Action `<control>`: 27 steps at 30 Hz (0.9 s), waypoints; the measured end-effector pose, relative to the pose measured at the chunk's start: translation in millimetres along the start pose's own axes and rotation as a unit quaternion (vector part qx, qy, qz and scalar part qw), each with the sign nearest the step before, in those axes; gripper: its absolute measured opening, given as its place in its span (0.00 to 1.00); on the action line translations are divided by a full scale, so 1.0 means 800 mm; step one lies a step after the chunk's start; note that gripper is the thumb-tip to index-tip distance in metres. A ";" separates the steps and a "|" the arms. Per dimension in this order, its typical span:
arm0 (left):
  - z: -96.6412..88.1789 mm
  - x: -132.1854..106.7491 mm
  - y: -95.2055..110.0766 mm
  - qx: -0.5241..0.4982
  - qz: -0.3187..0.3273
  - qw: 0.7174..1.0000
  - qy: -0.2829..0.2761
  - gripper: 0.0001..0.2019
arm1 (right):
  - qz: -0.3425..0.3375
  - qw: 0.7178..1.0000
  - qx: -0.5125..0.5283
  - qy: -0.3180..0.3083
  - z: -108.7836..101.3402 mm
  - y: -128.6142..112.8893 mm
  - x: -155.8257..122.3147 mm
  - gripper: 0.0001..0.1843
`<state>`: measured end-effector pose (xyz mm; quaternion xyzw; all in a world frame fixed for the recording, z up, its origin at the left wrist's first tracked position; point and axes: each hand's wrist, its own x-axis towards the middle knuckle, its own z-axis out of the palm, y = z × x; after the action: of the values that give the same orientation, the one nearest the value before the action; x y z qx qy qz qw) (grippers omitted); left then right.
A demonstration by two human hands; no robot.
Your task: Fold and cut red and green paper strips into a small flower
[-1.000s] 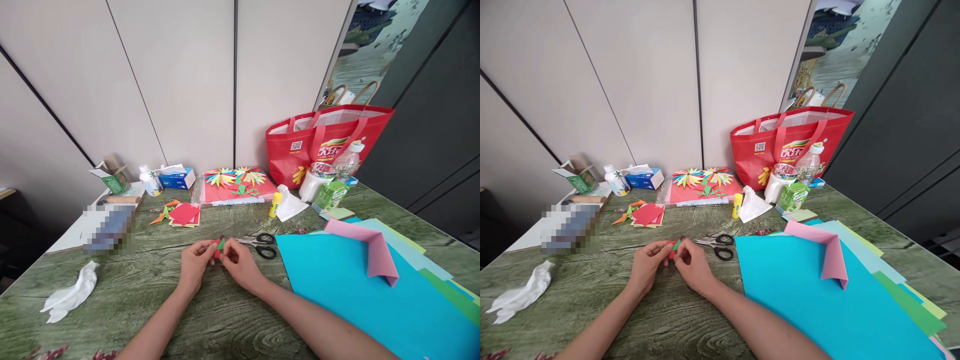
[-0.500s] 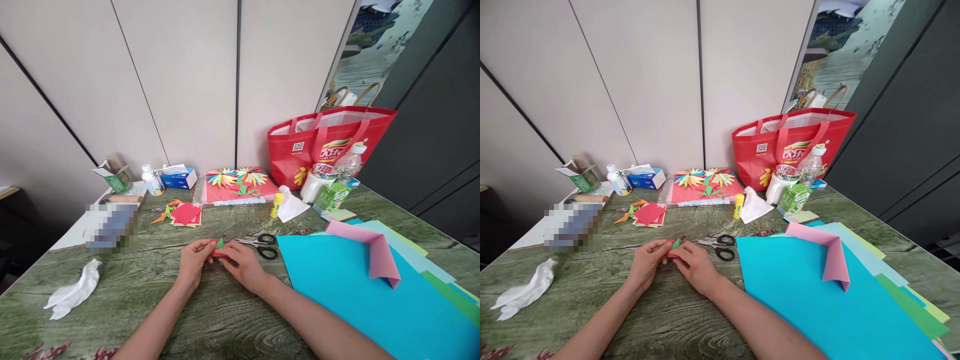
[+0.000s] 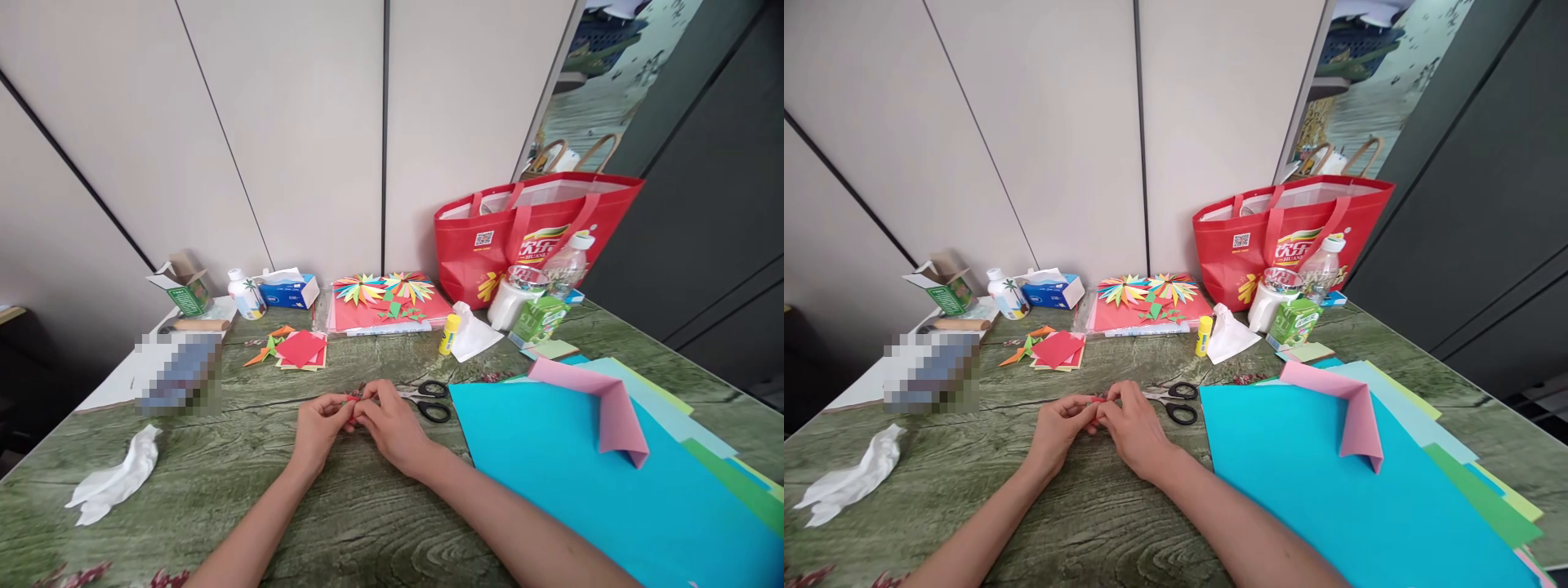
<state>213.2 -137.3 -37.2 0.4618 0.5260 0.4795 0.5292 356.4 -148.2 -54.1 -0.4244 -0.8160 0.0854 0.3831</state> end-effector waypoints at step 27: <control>0.001 -0.003 0.009 -0.007 0.034 0.999 -0.035 0.18 | 0.257 0.866 0.424 0.065 0.006 0.008 0.008 0.08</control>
<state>213.6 -138.7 -29.5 0.4920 0.4879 0.4848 0.5337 354.9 -138.4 -56.4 -0.4199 -0.5369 0.4910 0.5426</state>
